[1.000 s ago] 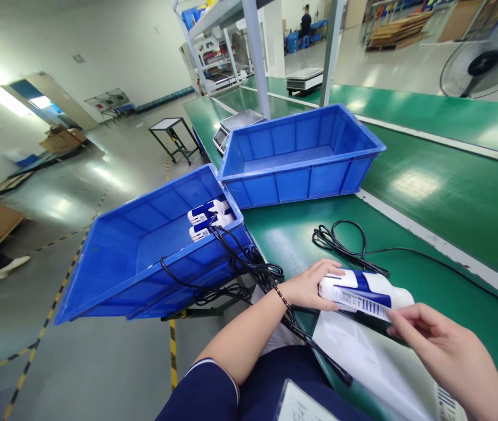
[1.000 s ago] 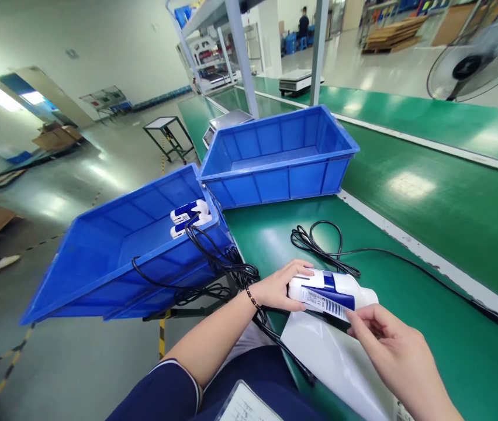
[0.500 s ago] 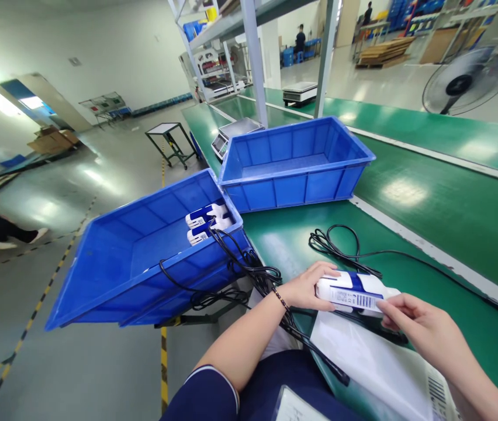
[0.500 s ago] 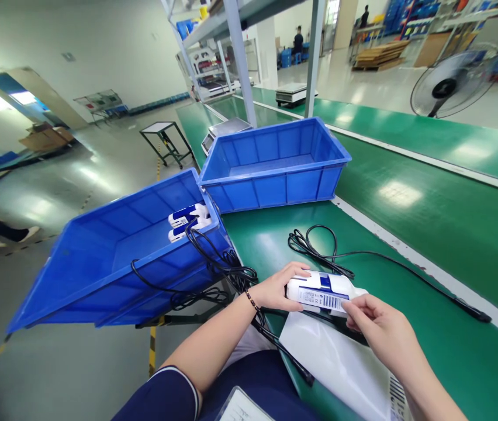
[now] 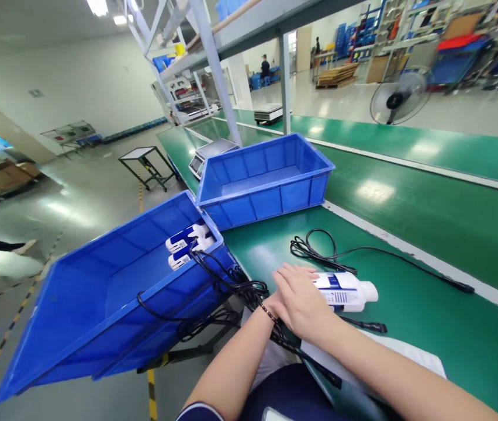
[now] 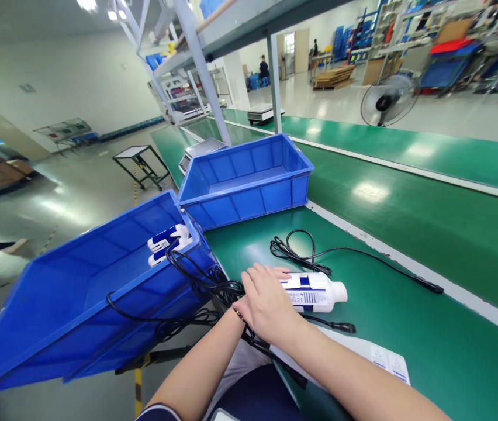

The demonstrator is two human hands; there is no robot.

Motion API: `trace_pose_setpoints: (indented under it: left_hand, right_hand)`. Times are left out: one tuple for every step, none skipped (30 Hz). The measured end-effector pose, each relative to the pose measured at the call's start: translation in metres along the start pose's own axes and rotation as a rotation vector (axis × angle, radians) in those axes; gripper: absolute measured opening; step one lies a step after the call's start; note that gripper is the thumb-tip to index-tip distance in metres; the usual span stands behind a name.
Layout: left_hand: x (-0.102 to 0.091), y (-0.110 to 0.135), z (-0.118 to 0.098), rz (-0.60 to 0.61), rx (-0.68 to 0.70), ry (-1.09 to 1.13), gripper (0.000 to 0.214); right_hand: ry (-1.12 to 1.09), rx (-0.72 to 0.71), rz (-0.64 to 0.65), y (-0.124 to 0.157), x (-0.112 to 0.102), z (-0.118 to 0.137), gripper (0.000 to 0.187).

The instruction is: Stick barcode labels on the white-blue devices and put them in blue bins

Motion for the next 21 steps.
trace_pose_setpoints:
  left_hand:
    - [0.008, -0.001, -0.003, -0.079, -0.010, -0.007, 0.057]
    - [0.012, -0.003, -0.006, -0.124, -0.016, -0.005, 0.061]
    - [0.012, -0.004, -0.009, -0.154, -0.019, -0.002, 0.065]
    - [0.007, -0.005, -0.011, -0.087, -0.014, 0.014, 0.069]
    - [-0.001, -0.006, -0.012, 0.050, -0.002, 0.026, 0.074]
    - [-0.012, -0.006, -0.012, 0.139, 0.012, 0.038, 0.078]
    - [-0.023, -0.006, -0.011, 0.205, 0.024, 0.049, 0.077]
    - [-0.034, -0.005, -0.009, 0.242, 0.036, 0.058, 0.075]
    - [-0.043, -0.004, -0.007, 0.249, 0.044, 0.066, 0.072]
    - [-0.048, -0.003, -0.006, 0.258, 0.047, 0.074, 0.070]
    - [-0.050, -0.002, -0.004, 0.262, 0.047, 0.082, 0.068]
    - [-0.050, -0.001, -0.003, 0.264, 0.043, 0.092, 0.068]
    - [-0.049, -0.001, -0.002, 0.264, 0.037, 0.103, 0.070]
    - [-0.046, -0.001, -0.001, 0.262, 0.032, 0.114, 0.070]
    - [-0.044, -0.001, -0.001, 0.261, 0.029, 0.125, 0.070]
    - [-0.043, -0.001, -0.001, 0.259, 0.028, 0.134, 0.069]
    - [-0.042, -0.002, -0.001, 0.258, 0.028, 0.139, 0.069]
    - [-0.042, -0.002, -0.001, 0.257, 0.026, 0.140, 0.069]
    - [-0.042, -0.002, -0.001, 0.256, 0.023, 0.140, 0.069]
    - [-0.043, -0.002, -0.001, 0.256, 0.020, 0.140, 0.068]
    - [-0.043, -0.002, 0.000, 0.256, 0.017, 0.140, 0.068]
  right_hand:
    - [0.010, 0.012, 0.032, -0.003, 0.011, -0.002, 0.051]
    - [0.020, 0.024, 0.052, -0.005, 0.018, -0.007, 0.060]
    - [0.026, 0.037, 0.073, -0.004, 0.021, -0.013, 0.067]
    - [0.032, 0.052, 0.093, -0.002, 0.020, -0.021, 0.072]
    - [0.036, 0.065, 0.109, 0.002, 0.017, -0.031, 0.076]
    - [0.037, 0.078, 0.122, 0.008, 0.011, -0.042, 0.077]
    - [0.037, 0.090, 0.132, 0.015, 0.004, -0.054, 0.076]
    - [0.036, 0.104, 0.138, 0.023, -0.005, -0.067, 0.073]
    - [0.036, 0.121, 0.140, 0.032, -0.014, -0.080, 0.070]
    - [0.038, 0.145, 0.134, 0.042, -0.023, -0.094, 0.067]
    - [0.044, 0.177, 0.122, 0.052, -0.033, -0.108, 0.064]
    - [0.057, 0.220, 0.099, 0.062, -0.042, -0.120, 0.063]
    - [0.078, 0.275, 0.065, 0.072, -0.051, -0.131, 0.061]
    - [0.103, 0.338, 0.024, 0.082, -0.059, -0.139, 0.058]
    - [0.130, 0.405, -0.021, 0.091, -0.067, -0.144, 0.055]
    - [0.154, 0.472, -0.065, 0.099, -0.074, -0.147, 0.051]
    - [0.170, 0.532, -0.101, 0.105, -0.081, -0.146, 0.047]
    - [0.182, 0.578, -0.127, 0.110, -0.086, -0.143, 0.042]
    - [0.177, 0.625, -0.142, 0.114, -0.089, -0.138, 0.038]
    - [0.147, 0.683, -0.142, 0.116, -0.091, -0.132, 0.036]
    - [0.092, 0.756, -0.128, 0.117, -0.092, -0.126, 0.034]
Point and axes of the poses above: each hand's wrist, its own y-axis away from the middle knuckle, its own x-axis out of the palm, z = x × y, the point moved 1 cm from there along -y, towards the middle knuckle, and after that the axes turned 15 degrees about -z, right-handed, at the moved point
